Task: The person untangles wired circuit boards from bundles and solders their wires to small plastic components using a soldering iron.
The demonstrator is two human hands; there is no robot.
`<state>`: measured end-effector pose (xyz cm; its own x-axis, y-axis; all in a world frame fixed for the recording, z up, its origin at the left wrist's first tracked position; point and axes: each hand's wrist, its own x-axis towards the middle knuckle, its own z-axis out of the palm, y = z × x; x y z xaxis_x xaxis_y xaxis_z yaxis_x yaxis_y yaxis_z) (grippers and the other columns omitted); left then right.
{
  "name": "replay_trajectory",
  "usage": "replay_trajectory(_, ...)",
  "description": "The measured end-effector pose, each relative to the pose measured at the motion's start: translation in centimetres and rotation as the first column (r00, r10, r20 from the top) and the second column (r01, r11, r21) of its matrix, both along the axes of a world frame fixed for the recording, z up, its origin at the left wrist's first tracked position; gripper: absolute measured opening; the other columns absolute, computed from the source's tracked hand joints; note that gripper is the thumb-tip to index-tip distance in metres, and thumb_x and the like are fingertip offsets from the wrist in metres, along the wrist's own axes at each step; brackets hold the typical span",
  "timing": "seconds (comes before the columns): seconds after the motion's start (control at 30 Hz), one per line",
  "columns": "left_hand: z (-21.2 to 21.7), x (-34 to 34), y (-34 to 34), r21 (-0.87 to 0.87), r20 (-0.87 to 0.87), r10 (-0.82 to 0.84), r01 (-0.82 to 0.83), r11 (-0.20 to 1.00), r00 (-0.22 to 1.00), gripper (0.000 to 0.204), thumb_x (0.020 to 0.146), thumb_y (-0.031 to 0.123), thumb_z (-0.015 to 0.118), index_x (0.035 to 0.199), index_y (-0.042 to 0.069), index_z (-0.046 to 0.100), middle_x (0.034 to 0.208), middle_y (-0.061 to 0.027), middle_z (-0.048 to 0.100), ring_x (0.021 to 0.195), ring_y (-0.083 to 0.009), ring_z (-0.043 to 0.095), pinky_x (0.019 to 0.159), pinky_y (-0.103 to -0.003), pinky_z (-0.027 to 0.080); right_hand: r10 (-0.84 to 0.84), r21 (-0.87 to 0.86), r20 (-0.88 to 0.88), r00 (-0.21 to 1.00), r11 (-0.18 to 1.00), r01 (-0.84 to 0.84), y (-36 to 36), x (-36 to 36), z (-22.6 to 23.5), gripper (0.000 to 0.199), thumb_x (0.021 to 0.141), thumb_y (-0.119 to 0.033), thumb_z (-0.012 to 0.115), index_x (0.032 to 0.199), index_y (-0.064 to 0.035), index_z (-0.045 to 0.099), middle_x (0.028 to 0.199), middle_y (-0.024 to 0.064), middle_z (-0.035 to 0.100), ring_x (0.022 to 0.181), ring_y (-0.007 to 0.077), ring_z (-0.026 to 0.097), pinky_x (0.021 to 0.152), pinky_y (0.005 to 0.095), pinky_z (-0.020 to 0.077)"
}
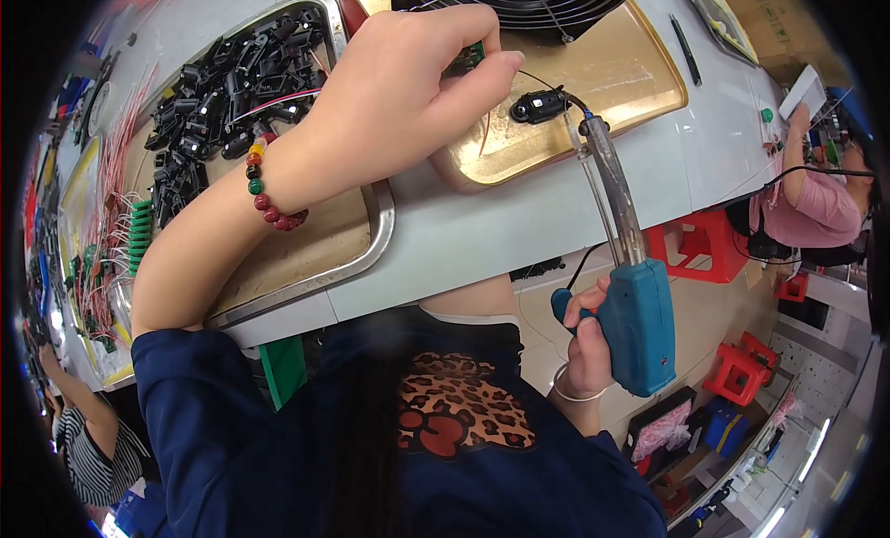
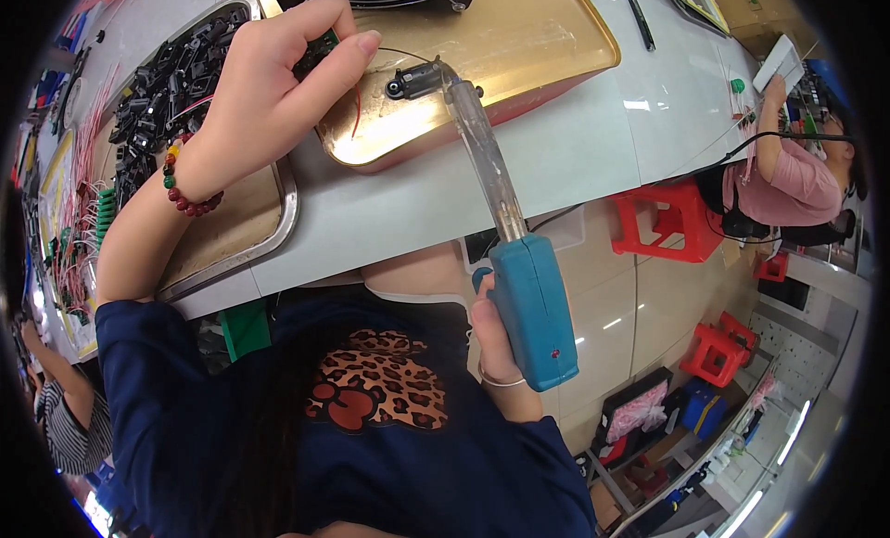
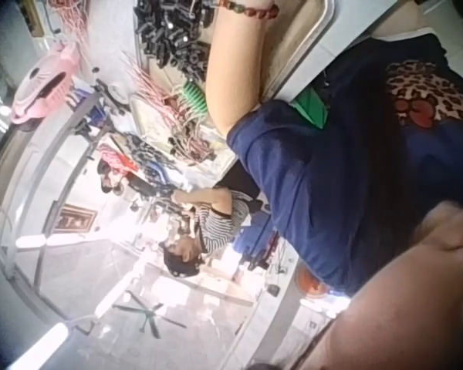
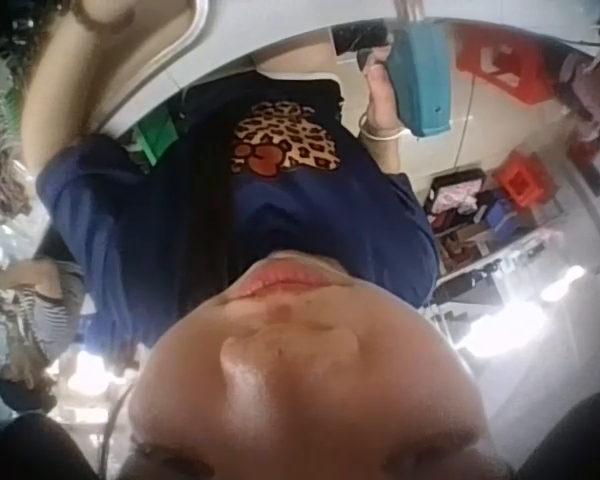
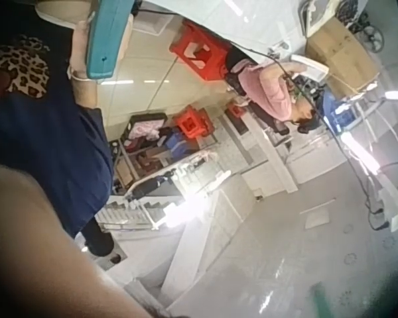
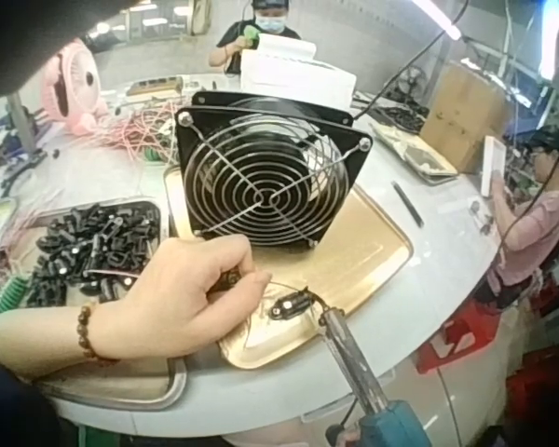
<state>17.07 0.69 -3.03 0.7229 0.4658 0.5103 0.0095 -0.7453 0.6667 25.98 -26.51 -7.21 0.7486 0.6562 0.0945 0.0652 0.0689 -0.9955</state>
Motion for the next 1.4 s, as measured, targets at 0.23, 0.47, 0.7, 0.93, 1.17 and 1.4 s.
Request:
replay_trajectory(0.23, 0.1, -0.3, 0.3, 0.004, -0.014, -0.011, 0.011, 1.000, 1.000, 0.027, 0.086, 0.023, 0.058, 0.074, 0.000, 0.056, 0.048, -0.0108, 0.047, 0.043, -0.0198, 0.047, 0.043, -0.031, 0.035, 0.026, -0.087, 0.189, 0.982, 0.996, -0.010, -0.4, 0.6, -1.2, 0.035, 0.075, -0.019, 0.072, 0.100, 0.0019, 0.059, 0.097, 0.0101, 0.058, 0.080, 0.0176, 0.057, 0.069, 0.0276, 0.0476)
replay_trajectory(0.47, 0.2, -0.5, 0.3, -0.144, -0.040, -0.036, 0.029, 0.989, 0.999, 0.028, 0.086, 0.024, 0.058, 0.074, -0.001, 0.056, 0.048, -0.0101, 0.046, 0.044, -0.0167, 0.046, 0.044, -0.030, 0.034, -0.026, -0.045, 0.194, 0.981, 0.998, 0.035, 0.2, -0.2, -1.6, 0.030, 0.078, -0.023, 0.068, 0.093, 0.0022, 0.062, 0.089, 0.0115, 0.058, 0.076, 0.0223, 0.057, 0.065, 0.0294, 0.0450)
replay_trajectory(0.7, 0.4, -0.2, 0.1, -0.155, -0.064, -0.044, 0.034, 0.987, 0.997, 0.028, 0.086, 0.024, 0.058, 0.073, -0.002, 0.055, 0.049, -0.0097, 0.045, 0.044, -0.0149, 0.044, 0.044, -0.030, 0.033, -0.016, -0.034, 0.229, 0.973, 0.999, 0.024, 0.5, 0.3, -0.5, 0.028, 0.077, -0.021, 0.067, 0.094, 0.0012, 0.060, 0.091, 0.0117, 0.059, 0.077, 0.0205, 0.056, 0.064, 0.0283, 0.0440)
replay_trajectory(0.93, 0.5, -0.9, 0.6, -0.176, -0.149, -0.105, 0.078, 0.981, 0.983, 0.026, 0.093, 0.018, 0.054, 0.074, 0.001, 0.049, 0.059, 0.0004, 0.054, 0.055, -0.0009, 0.049, 0.048, -0.018, 0.039, 0.015, 0.083, 0.086, 0.996, 0.996, -0.022, 0.7, 0.0, -0.5, 0.048, 0.077, -0.018, 0.060, 0.116, 0.0063, 0.047, 0.107, 0.0144, 0.055, 0.067, 0.0168, 0.052, 0.060, 0.0293, 0.0397)
replay_trajectory(1.17, 0.8, -1.1, 0.7, -0.189, -0.161, -0.123, 0.092, 0.978, 0.979, 0.027, 0.093, 0.018, 0.054, 0.074, 0.000, 0.049, 0.058, 0.0005, 0.053, 0.055, -0.0009, 0.048, 0.048, -0.019, 0.039, 0.029, 0.038, 0.133, 0.991, 0.999, -0.034, 0.8, -0.3, -0.5, 0.049, 0.077, -0.019, 0.060, 0.115, 0.0069, 0.047, 0.106, 0.0152, 0.054, 0.065, 0.0174, 0.052, 0.060, 0.0292, 0.0397)
replay_trajectory(1.4, 0.6, -1.2, 0.8, -0.167, -0.191, -0.118, 0.086, 0.982, 0.974, 0.026, 0.093, 0.019, 0.053, 0.075, 0.000, 0.050, 0.059, 0.0003, 0.054, 0.055, -0.0013, 0.049, 0.048, -0.019, 0.039, 0.040, 0.059, 0.127, 0.991, 0.997, -0.048, 0.7, 0.1, -0.4, 0.049, 0.076, -0.018, 0.059, 0.115, 0.0079, 0.046, 0.106, 0.0169, 0.054, 0.063, 0.0178, 0.052, 0.057, 0.0282, 0.0396)
